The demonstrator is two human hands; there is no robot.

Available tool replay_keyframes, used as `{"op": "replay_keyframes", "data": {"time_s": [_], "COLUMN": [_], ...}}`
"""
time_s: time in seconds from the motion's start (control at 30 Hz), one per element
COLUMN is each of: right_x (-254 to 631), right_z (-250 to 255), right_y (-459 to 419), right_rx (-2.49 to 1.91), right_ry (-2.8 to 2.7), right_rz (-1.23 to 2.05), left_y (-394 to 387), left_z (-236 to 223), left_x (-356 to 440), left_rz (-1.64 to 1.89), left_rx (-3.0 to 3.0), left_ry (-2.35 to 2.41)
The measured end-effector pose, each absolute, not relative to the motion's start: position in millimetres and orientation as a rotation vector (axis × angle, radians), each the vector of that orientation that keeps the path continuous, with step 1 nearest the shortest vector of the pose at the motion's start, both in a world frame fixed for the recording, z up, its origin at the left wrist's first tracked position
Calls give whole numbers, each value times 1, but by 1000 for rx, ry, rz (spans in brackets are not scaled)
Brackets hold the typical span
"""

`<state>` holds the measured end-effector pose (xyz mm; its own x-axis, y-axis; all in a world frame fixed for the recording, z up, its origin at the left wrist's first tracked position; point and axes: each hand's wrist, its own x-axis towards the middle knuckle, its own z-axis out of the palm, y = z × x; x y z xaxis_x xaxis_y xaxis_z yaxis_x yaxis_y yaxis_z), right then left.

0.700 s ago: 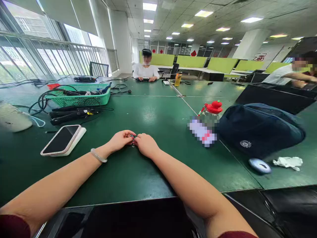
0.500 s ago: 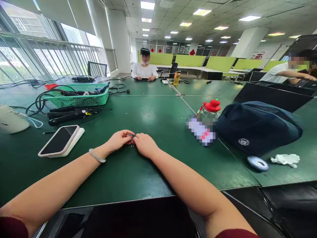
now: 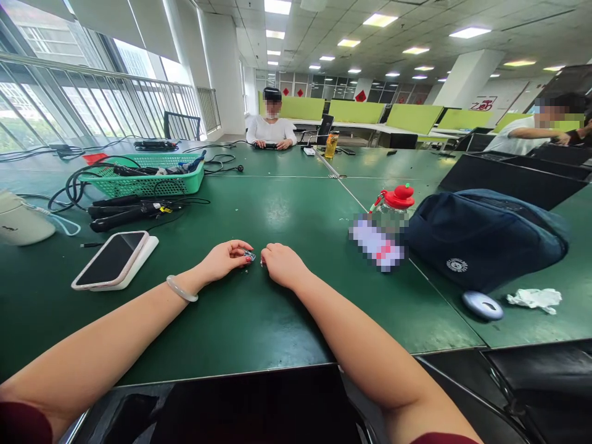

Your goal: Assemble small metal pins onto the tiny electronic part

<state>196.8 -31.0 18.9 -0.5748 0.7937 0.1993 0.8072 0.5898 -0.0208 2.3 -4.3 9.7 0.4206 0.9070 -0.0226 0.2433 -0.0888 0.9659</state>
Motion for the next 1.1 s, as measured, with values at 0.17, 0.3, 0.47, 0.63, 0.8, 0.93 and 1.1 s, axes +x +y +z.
{"op": "replay_keyframes", "data": {"time_s": [0.17,0.3,0.47,0.63,0.8,0.93,1.1], "right_x": [208,211,202,187,184,185,188], "right_z": [22,20,19,23,23,26,27], "right_y": [-28,-25,-31,-40,-43,-44,-43], "right_rx": [-1416,-1460,-1347,-1194,-1163,-1198,-1383], "right_ry": [-2638,-2522,-2395,-2426,-2527,-2491,-2263], "right_rz": [213,356,29,-187,-318,-208,69], "left_y": [-2,-4,-6,-9,-12,-11,-12], "left_z": [6,8,9,11,14,14,17], "left_x": [1,2,3,4,5,5,5], "left_rz": [759,738,722,725,739,757,798], "left_rx": [1703,1736,1753,1807,1836,1846,1850], "left_ry": [1038,1064,1041,1005,966,978,1018]}}
